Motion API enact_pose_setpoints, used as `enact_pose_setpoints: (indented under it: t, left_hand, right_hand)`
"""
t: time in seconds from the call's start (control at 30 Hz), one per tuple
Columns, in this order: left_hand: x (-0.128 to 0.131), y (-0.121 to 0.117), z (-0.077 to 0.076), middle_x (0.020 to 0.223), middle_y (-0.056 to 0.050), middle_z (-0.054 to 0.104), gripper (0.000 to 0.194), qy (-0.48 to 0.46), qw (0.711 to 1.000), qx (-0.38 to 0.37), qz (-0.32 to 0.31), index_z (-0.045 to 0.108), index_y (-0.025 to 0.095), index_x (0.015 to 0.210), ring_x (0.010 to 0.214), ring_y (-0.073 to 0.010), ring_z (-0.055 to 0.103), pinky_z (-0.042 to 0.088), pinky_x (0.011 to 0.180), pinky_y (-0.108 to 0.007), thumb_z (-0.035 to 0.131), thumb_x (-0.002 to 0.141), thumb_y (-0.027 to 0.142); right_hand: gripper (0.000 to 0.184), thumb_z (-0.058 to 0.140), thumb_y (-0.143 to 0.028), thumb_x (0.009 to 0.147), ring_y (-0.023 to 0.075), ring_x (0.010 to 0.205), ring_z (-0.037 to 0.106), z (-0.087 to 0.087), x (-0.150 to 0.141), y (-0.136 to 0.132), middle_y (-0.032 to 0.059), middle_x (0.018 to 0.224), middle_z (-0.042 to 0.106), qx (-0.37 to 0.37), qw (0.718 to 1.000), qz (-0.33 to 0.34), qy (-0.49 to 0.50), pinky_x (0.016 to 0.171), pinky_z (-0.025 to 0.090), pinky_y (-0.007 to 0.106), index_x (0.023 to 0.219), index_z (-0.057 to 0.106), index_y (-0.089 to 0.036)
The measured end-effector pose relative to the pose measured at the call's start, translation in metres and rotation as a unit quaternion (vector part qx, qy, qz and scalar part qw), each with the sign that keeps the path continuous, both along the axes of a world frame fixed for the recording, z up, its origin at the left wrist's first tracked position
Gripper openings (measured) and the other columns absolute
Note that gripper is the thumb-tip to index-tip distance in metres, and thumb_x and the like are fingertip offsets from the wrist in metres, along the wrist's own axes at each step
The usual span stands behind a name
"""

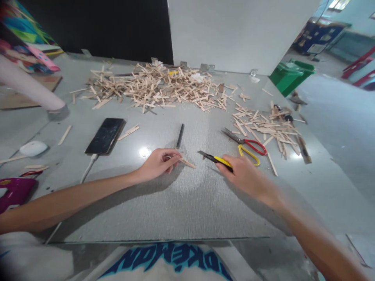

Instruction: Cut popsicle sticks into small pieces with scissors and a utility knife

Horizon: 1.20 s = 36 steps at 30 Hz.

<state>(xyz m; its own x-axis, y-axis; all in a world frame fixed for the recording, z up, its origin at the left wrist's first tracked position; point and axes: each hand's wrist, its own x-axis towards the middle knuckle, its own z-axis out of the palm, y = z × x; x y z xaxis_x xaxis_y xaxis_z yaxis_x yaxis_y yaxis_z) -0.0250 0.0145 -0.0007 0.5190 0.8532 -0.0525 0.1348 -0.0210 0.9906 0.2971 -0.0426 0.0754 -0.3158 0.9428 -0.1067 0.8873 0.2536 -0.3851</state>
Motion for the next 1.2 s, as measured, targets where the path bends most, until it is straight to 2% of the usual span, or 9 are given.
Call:
enact_pose_setpoints:
  t: [0.13, 0.23, 0.3, 0.5, 0.73, 1.2]
  left_hand:
    - [-0.004, 0.0, 0.006, 0.072, -0.001, 0.072, 0.026, 0.048, 0.999, -0.01, -0.01, 0.074, 0.016, 0.088, 0.045, -0.0078, 0.057, 0.042, 0.046, -0.02, 0.069, 0.108, 0.032]
    - [-0.005, -0.001, 0.01, 0.071, -0.001, 0.072, 0.027, 0.076, 0.997, -0.003, -0.018, 0.074, 0.017, 0.087, 0.045, -0.0087, 0.059, 0.044, 0.047, -0.021, 0.066, 0.11, 0.028]
    - [-0.005, -0.002, 0.011, 0.071, -0.001, 0.072, 0.026, 0.087, 0.996, -0.002, -0.017, 0.074, 0.017, 0.087, 0.045, -0.009, 0.059, 0.045, 0.047, -0.022, 0.065, 0.11, 0.027]
    - [-0.006, -0.004, 0.015, 0.071, 0.0, 0.073, 0.026, 0.096, 0.995, -0.019, -0.016, 0.074, 0.017, 0.089, 0.043, -0.0082, 0.059, 0.043, 0.044, -0.02, 0.065, 0.111, 0.027]
    - [-0.005, -0.006, 0.024, 0.07, 0.002, 0.071, 0.025, 0.122, 0.992, -0.028, -0.017, 0.073, 0.017, 0.088, 0.044, -0.0059, 0.06, 0.044, 0.046, -0.018, 0.063, 0.111, 0.023]
    - [-0.004, -0.006, 0.026, 0.07, 0.002, 0.071, 0.024, 0.124, 0.992, -0.026, -0.016, 0.072, 0.018, 0.088, 0.044, -0.0067, 0.059, 0.045, 0.045, -0.019, 0.063, 0.11, 0.022]
  right_hand:
    - [0.036, 0.047, -0.046, 0.114, 0.0239, 0.067, 0.063, -0.017, -0.015, -0.01, 0.0098, 0.084, 0.075, 0.031, 0.996, 0.039, -0.069, 0.063, 0.031, 0.035, 0.103, 0.072, -0.023]
    - [0.033, 0.047, -0.041, 0.116, 0.021, 0.062, 0.059, -0.027, -0.024, -0.018, 0.0105, 0.087, 0.075, 0.047, 0.988, 0.072, -0.127, 0.06, 0.022, 0.036, 0.106, 0.072, -0.022]
    - [0.031, 0.047, -0.037, 0.116, 0.0206, 0.062, 0.057, -0.03, -0.028, -0.021, 0.0108, 0.088, 0.074, 0.047, 0.983, 0.093, -0.149, 0.06, 0.019, 0.037, 0.106, 0.072, -0.023]
    - [0.035, 0.043, -0.034, 0.119, 0.0204, 0.063, 0.058, -0.028, -0.029, -0.019, 0.0113, 0.088, 0.073, 0.078, 0.973, 0.118, -0.183, 0.059, 0.024, 0.037, 0.106, 0.073, -0.021]
    - [0.037, 0.043, -0.03, 0.121, 0.0175, 0.059, 0.055, -0.034, -0.027, -0.017, 0.0054, 0.078, 0.068, 0.213, 0.934, 0.185, -0.218, 0.058, 0.026, 0.035, 0.099, 0.07, -0.017]
    - [0.042, 0.037, -0.028, 0.123, 0.0166, 0.056, 0.055, -0.032, -0.033, -0.019, 0.0041, 0.075, 0.066, 0.256, 0.922, 0.178, -0.23, 0.058, 0.026, 0.034, 0.098, 0.068, -0.016]
